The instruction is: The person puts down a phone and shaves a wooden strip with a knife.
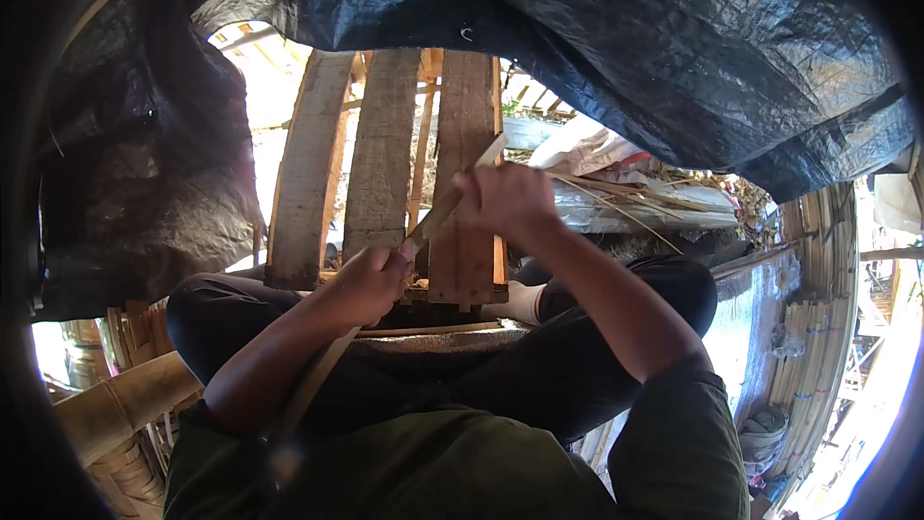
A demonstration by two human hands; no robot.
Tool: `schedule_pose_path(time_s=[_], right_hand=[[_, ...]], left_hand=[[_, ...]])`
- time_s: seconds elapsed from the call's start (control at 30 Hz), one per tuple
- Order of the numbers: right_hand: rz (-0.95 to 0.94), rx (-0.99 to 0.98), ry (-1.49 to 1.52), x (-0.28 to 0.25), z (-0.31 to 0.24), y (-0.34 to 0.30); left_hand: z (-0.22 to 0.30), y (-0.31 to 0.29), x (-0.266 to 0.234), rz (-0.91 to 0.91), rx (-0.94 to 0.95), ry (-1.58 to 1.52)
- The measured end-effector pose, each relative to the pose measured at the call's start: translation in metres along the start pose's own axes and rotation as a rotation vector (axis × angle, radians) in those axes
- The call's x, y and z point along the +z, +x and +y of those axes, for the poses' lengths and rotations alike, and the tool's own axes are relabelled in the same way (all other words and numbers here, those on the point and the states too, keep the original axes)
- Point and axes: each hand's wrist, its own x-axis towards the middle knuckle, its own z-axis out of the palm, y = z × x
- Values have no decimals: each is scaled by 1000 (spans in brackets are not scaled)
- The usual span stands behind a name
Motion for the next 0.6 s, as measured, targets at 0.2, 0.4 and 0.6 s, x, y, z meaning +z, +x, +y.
schedule_pose_path(time_s=[0.2,0.4,0.6], right_hand=[[-43,-187,-45,8,-8,-11],[-58,-92,-5,4,-3,0],[84,-47,-24,5,21,15]], left_hand=[[-9,5,5,65,69,44],[-2,5,0,18,-94,-45],[10,0,-7,-40,-137,-65]])
